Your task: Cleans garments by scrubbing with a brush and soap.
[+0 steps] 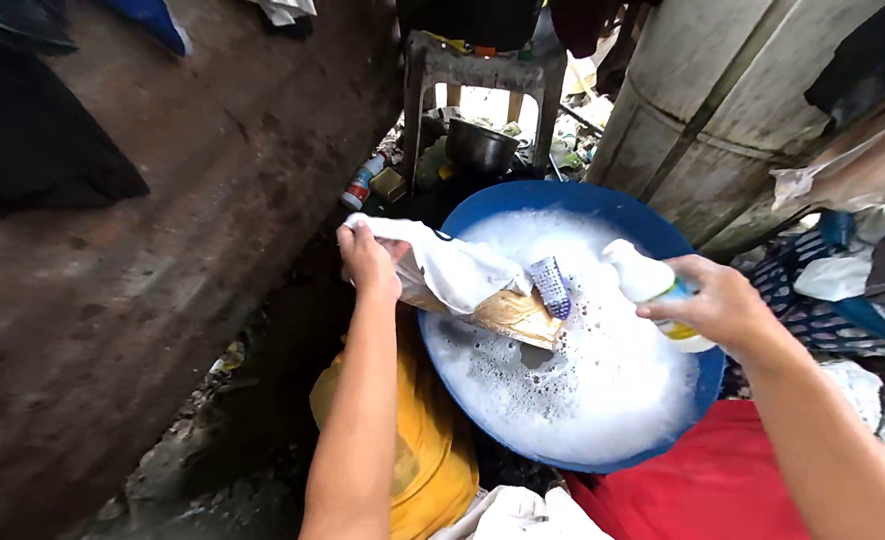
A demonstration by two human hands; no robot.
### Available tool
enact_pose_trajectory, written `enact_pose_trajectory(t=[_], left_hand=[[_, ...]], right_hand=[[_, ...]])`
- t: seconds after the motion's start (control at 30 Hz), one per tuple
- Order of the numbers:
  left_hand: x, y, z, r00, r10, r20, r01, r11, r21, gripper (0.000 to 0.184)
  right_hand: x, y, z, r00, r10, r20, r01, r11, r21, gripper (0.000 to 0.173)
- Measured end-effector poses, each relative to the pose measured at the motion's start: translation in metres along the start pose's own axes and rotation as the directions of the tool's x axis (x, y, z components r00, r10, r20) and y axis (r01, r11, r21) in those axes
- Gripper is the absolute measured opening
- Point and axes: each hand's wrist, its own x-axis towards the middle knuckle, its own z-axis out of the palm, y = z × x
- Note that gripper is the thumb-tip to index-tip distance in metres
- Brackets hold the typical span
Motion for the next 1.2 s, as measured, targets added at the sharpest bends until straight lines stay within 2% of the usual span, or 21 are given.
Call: enact_pose_trajectory(t=[0.07,0.13,0.2,0.27,0.37,0.43,0.5,0.53,0.6,0.63,0.73,0.8,0.87,0.93,1.07,1.2], left_hand=[[0.015,0.006,0.009,0.993,-0.076,0.091,0.069,0.995,0.076,0.042],[0.026,0.002,0.013,0.981,-0.139,0.133,0.085,0.934,0.347,0.049],[0.026,-0.007,0.017,0.976,-0.038,0.215,-0.120,0.730,0.673,0.053],[0.004,-0.018,0.019,0.909,0.001,0.417,-0.367,0.476,0.799,0.050],[-0.034,-0.053,0.013,0.721,-0.136,0.679,-0.662,0.153,0.734,0.039],[-0.043,-0.074,0.005,0.613,-0.236,0.754,-0.778,-0.013,0.628,0.033],[-0.037,-0.086,-0.007,0.561,-0.225,0.797,-0.827,-0.115,0.550,0.028],[-0.031,-0.091,-0.012,0.526,-0.162,0.835,-0.849,-0.149,0.506,0.023],[-0.022,-0.090,-0.019,0.424,-0.060,0.904,-0.898,-0.161,0.410,0.016],[-0.020,-0.083,-0.018,0.380,-0.067,0.923,-0.919,-0.147,0.367,0.014],[-0.013,-0.066,-0.018,0.242,-0.188,0.952,-0.963,-0.166,0.212,0.016],[-0.003,-0.065,-0.025,0.189,-0.253,0.949,-0.968,-0.210,0.137,0.019],[0.007,-0.069,-0.034,0.177,-0.241,0.954,-0.963,-0.243,0.117,0.018],[0.009,-0.071,-0.036,0.171,-0.200,0.965,-0.968,-0.218,0.126,0.016],[-0.014,-0.062,-0.028,0.137,-0.169,0.976,-0.990,-0.055,0.130,0.014],[-0.056,-0.050,-0.010,0.047,-0.091,0.995,-0.997,0.054,0.052,0.015]], right_hand=[[-0.021,0.014,-0.010,0.997,0.000,-0.075,0.009,0.993,0.119,0.058],[-0.037,0.024,-0.015,0.990,0.037,-0.140,0.000,0.967,0.256,0.060],[-0.042,0.035,-0.017,0.973,0.104,-0.208,-0.015,0.921,0.389,0.060],[-0.045,0.042,-0.018,0.951,0.143,-0.274,0.011,0.871,0.491,0.062],[-0.045,0.046,-0.022,0.932,0.121,-0.341,0.102,0.816,0.569,0.063],[-0.045,0.044,-0.022,0.925,0.126,-0.358,0.120,0.798,0.591,0.062],[-0.046,0.044,-0.021,0.926,0.129,-0.355,0.112,0.803,0.585,0.061],[-0.047,0.045,-0.021,0.926,0.128,-0.355,0.110,0.809,0.578,0.062],[-0.049,0.045,-0.021,0.928,0.119,-0.354,0.112,0.816,0.567,0.062],[-0.049,0.045,-0.022,0.927,0.116,-0.356,0.114,0.819,0.562,0.062],[-0.049,0.047,-0.023,0.924,0.111,-0.367,0.125,0.818,0.562,0.063],[-0.049,0.047,-0.022,0.923,0.111,-0.368,0.123,0.822,0.556,0.064],[-0.048,0.046,-0.020,0.924,0.114,-0.366,0.118,0.823,0.556,0.064],[-0.048,0.046,-0.019,0.924,0.121,-0.364,0.112,0.822,0.558,0.064],[-0.049,0.046,-0.019,0.923,0.126,-0.363,0.098,0.836,0.540,0.063],[-0.047,0.045,-0.019,0.923,0.126,-0.364,0.093,0.844,0.528,0.064]])
